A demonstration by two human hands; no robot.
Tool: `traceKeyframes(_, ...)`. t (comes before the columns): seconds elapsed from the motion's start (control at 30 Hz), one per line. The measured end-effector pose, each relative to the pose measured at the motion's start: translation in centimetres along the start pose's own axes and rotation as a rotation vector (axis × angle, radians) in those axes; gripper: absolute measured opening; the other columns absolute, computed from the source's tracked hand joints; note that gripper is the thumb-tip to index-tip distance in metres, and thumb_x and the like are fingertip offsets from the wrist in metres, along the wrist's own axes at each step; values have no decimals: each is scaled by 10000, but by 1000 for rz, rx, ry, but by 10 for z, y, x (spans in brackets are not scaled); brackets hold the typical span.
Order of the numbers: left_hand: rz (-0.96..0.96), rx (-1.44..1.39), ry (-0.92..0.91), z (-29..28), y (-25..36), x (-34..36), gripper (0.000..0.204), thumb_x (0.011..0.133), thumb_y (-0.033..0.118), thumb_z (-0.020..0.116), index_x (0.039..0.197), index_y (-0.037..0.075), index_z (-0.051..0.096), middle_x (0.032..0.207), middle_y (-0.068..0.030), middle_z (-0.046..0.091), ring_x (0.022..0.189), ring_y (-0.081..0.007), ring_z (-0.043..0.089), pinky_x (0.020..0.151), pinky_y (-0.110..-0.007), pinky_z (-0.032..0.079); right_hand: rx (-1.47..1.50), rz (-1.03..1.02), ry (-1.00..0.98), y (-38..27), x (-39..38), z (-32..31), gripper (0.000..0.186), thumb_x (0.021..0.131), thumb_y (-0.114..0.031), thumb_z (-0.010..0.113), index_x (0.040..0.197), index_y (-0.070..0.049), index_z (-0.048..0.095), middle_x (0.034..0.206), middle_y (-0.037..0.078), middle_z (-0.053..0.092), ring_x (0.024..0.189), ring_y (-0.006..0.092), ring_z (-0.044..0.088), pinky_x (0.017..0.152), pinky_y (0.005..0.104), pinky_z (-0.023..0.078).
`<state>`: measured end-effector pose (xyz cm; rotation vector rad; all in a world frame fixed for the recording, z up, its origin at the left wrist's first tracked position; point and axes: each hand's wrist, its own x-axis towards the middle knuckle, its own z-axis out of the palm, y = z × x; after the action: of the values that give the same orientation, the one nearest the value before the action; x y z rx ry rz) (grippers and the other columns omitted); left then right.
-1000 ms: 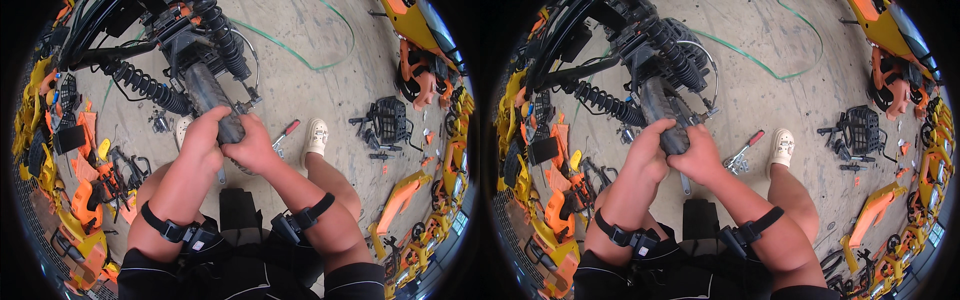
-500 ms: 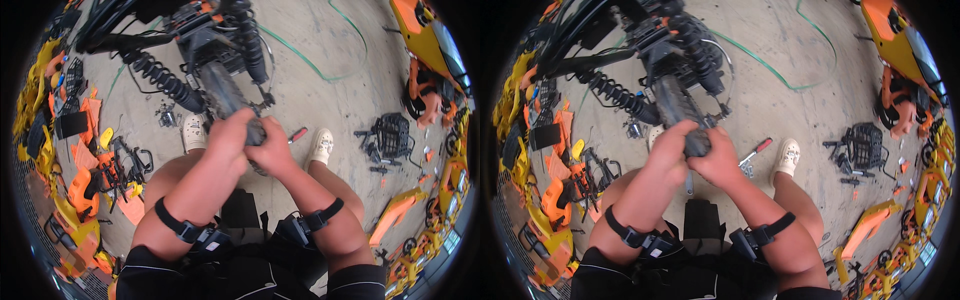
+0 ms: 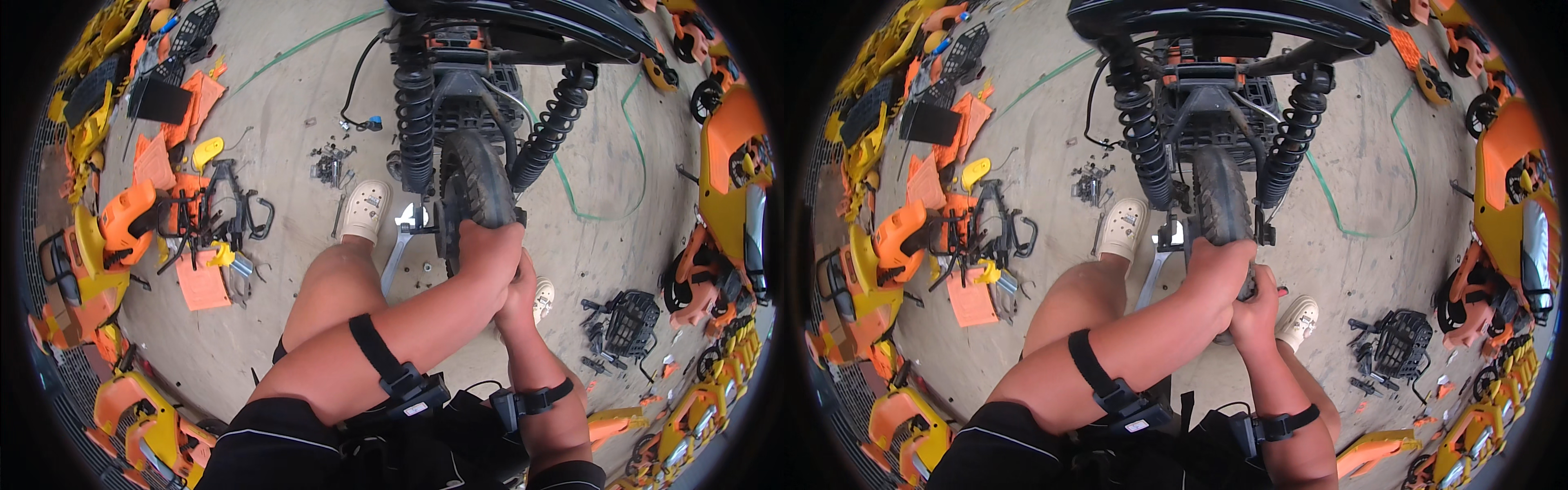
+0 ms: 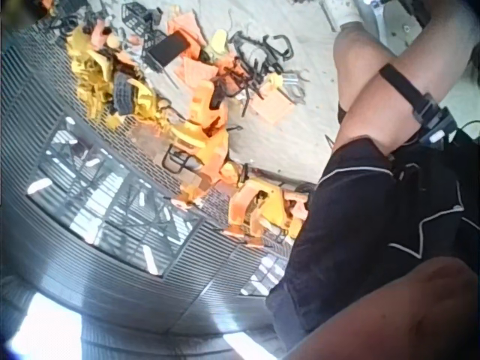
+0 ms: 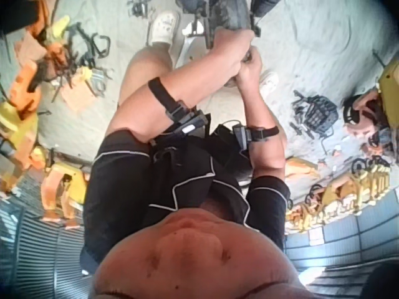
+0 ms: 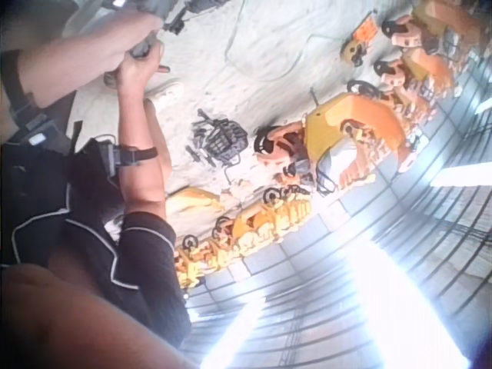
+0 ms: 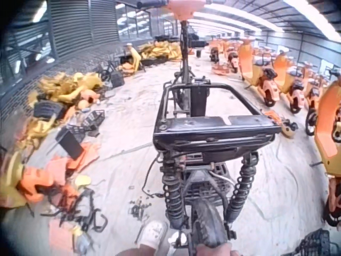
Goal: The person installs a rear wheel motor onto a scooter frame by hand. They align the motor axle with the frame, thread a connector cable through the assembly, and use a wrench to tighten the axle nuts.
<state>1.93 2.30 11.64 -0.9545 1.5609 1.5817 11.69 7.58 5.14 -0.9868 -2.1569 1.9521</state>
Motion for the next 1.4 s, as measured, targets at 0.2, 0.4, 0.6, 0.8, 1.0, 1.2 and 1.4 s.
traceKeyframes(0.2,12,39,2,-5,0,9,549,761,151,656,1212,-87,452,1069,-195,569,947,-261,579,803,-415,484,-105,-40,27,2,-3,10,496,678,-272,814,1002,15,572,982,107,561,951,218,534,863,342,426)
traceKeyframes(0.4,61,186,-16,-5,3,17,543,752,158,653,1211,-75,480,1058,-200,596,928,-280,601,789,-412,489,93,5,60,11,0,21,547,690,-289,821,1059,23,566,1026,111,559,963,219,542,871,350,433)
traceKeyframes(0.6,18,45,-97,-10,21,5,616,766,188,634,1271,-119,458,1155,-278,599,1055,-333,626,861,-425,508,-51,-20,68,-3,3,18,514,681,-241,807,1048,36,574,1009,137,569,959,259,562,867,366,442)
traceKeyframes(0.8,-29,65,-105,-10,24,19,304,803,132,617,1060,-28,597,953,-155,621,805,-273,635,689,-429,516,-148,-152,107,-8,15,18,486,618,-166,778,1009,53,591,959,200,580,933,375,563,859,432,455)
traceKeyframes(1.0,-55,-114,-239,-15,26,32,268,820,113,609,1028,-57,606,955,-134,625,809,-248,635,728,-409,522,-231,-187,105,-19,23,18,570,551,-182,778,1041,64,621,995,221,593,968,417,588,837,438,496)
traceKeyframes(1.2,-73,3,-296,-12,33,34,224,855,76,606,1054,-27,605,1005,-117,626,868,-228,633,779,-385,527,-163,-125,117,-28,21,13,558,561,-183,775,1047,47,628,1010,197,589,972,386,587,848,428,499)
traceKeyframes(1.4,0,168,-315,-15,25,37,315,882,108,572,1157,-45,591,1071,-156,669,973,-281,660,896,-414,523,-137,-115,122,-24,20,11,518,560,-212,769,985,45,620,1015,195,584,972,403,601,827,452,517)
